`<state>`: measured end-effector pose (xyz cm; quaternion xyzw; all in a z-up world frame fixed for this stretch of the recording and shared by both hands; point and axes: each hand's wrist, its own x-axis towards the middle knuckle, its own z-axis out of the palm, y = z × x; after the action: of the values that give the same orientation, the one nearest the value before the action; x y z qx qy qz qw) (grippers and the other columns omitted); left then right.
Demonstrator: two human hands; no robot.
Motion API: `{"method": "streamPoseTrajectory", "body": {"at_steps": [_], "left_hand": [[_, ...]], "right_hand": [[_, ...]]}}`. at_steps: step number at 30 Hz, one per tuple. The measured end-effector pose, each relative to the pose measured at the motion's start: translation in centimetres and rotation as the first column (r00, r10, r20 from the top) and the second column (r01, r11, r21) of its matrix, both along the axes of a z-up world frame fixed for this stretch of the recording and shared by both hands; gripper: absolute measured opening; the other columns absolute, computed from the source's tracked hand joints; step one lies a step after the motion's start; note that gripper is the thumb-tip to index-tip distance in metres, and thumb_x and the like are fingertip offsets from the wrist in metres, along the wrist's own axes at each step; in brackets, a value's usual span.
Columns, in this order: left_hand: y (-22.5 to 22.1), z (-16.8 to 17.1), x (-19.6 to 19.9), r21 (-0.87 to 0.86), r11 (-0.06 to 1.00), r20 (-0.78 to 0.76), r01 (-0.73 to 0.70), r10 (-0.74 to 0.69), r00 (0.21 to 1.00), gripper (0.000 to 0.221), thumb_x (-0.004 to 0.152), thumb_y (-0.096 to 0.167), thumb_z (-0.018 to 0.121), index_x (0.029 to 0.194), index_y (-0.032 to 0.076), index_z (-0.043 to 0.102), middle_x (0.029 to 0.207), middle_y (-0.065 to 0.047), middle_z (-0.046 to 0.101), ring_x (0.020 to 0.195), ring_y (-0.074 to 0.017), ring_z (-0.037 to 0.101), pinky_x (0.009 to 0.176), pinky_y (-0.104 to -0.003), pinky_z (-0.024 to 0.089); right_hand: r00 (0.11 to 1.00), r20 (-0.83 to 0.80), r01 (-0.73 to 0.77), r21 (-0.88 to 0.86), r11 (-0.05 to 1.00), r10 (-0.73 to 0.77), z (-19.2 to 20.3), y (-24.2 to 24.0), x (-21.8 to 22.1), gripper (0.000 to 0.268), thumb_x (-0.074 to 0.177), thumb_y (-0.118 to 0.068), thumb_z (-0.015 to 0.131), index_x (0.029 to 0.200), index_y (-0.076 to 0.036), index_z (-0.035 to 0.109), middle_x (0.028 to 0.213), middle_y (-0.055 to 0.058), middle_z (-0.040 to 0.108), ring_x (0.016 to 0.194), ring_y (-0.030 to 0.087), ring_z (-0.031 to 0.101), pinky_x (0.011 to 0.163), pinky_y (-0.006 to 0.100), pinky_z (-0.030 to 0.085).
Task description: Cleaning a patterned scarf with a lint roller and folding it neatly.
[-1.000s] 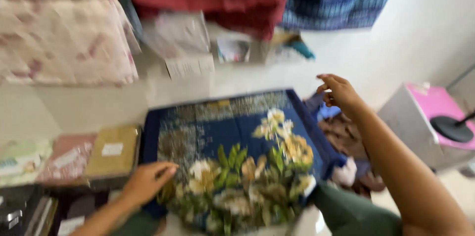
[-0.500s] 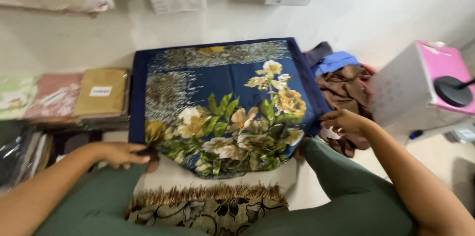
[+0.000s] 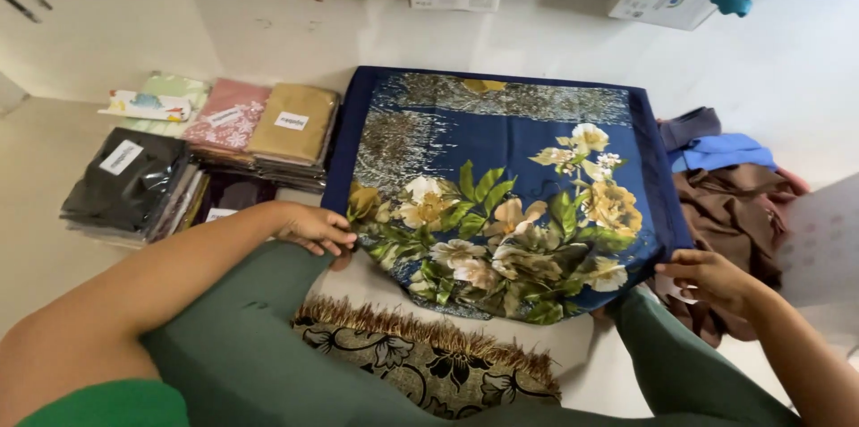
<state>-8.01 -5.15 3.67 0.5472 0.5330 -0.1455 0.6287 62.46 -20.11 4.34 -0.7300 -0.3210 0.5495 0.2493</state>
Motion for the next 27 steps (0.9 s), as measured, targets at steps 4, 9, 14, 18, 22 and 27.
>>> {"method": "streamPoseTrajectory", "body": {"at_steps": [4, 9, 14, 18, 22, 27], "left_hand": [[-0.3, -0.8, 0.8, 0.013, 1.0, -0.069, -0.003, 0.004, 0.998, 0.068, 0.09, 0.04, 0.07, 0.147, 0.009, 0.049, 0.137, -0.005, 0.069, 0.109, -0.0121, 0.066, 0.077, -0.023, 0.054], [-0.1, -1.8, 1.0, 0.134, 0.974, -0.198, 0.181, -0.153, 0.968, 0.035, 0.094, 0.033, 0.074, 0.11, 0.003, 0.069, 0.094, -0.006, 0.073, 0.079, -0.0124, 0.066, 0.07, -0.023, 0.052], [0.9, 2.6, -0.8, 0.162, 0.935, -0.148, 0.315, -0.293, 0.945, 0.028, 0.099, 0.035, 0.068, 0.086, 0.011, 0.063, 0.089, 0.0, 0.065, 0.087, -0.0112, 0.061, 0.091, -0.028, 0.052], [0.4, 11.1, -0.7, 0.253, 0.908, -0.187, 0.335, -0.294, 0.937, 0.033, 0.096, 0.041, 0.061, 0.111, 0.014, 0.073, 0.108, -0.001, 0.077, 0.103, -0.0125, 0.069, 0.099, -0.032, 0.053], [3.0, 13.0, -2.1, 0.327, 0.941, 0.106, -0.094, 0.062, 0.992, 0.084, 0.084, 0.038, 0.068, 0.155, 0.005, 0.039, 0.164, -0.016, 0.039, 0.151, -0.0247, 0.04, 0.127, -0.037, 0.025], [7.4, 16.5, 0.1, 0.095, 0.78, 0.655, -0.618, 0.419, 0.629, 0.035, 0.1, 0.01, 0.053, 0.134, -0.002, 0.056, 0.126, -0.016, 0.063, 0.107, -0.0215, 0.058, 0.094, -0.033, 0.049]], "right_hand": [[0.999, 0.043, -0.019, -0.09, 0.996, 0.023, 0.7, -0.1, -1.2, 0.018, 0.094, -0.003, 0.074, 0.107, 0.008, 0.076, 0.091, 0.017, 0.06, 0.08, 0.027, 0.051, 0.071, 0.042, 0.038], [0.977, 0.113, -0.162, -0.152, 0.975, 0.18, 1.0, 0.2, -0.7, 0.012, 0.094, 0.0, 0.074, 0.091, 0.011, 0.071, 0.089, 0.019, 0.068, 0.08, 0.03, 0.059, 0.077, 0.044, 0.047], [0.965, 0.053, -0.255, -0.056, 0.965, 0.258, 3.7, -0.5, 2.3, 0.01, 0.093, 0.001, 0.071, 0.099, 0.009, 0.075, 0.097, 0.018, 0.073, 0.094, 0.028, 0.065, 0.092, 0.043, 0.048], [0.924, -0.198, -0.306, 0.134, 0.943, 0.328, 7.7, -0.6, 3.0, 0.029, 0.094, 0.006, 0.054, 0.114, 0.014, 0.074, 0.075, 0.028, 0.076, 0.046, 0.029, 0.062, 0.046, 0.039, 0.052], [0.973, -0.171, -0.1, 0.292, 0.951, 0.155, 13.8, 1.2, -0.3, 0.035, 0.096, 0.009, 0.044, 0.122, 0.023, 0.063, 0.114, 0.039, 0.069, 0.106, 0.043, 0.067, 0.103, 0.052, 0.053], [0.994, -0.108, 0.065, 0.605, 0.793, 0.001, 17.2, 6.1, 0.3, 0.014, 0.107, -0.006, 0.051, 0.112, 0.003, 0.06, 0.098, 0.015, 0.061, 0.087, 0.024, 0.059, 0.085, 0.037, 0.052]]}}
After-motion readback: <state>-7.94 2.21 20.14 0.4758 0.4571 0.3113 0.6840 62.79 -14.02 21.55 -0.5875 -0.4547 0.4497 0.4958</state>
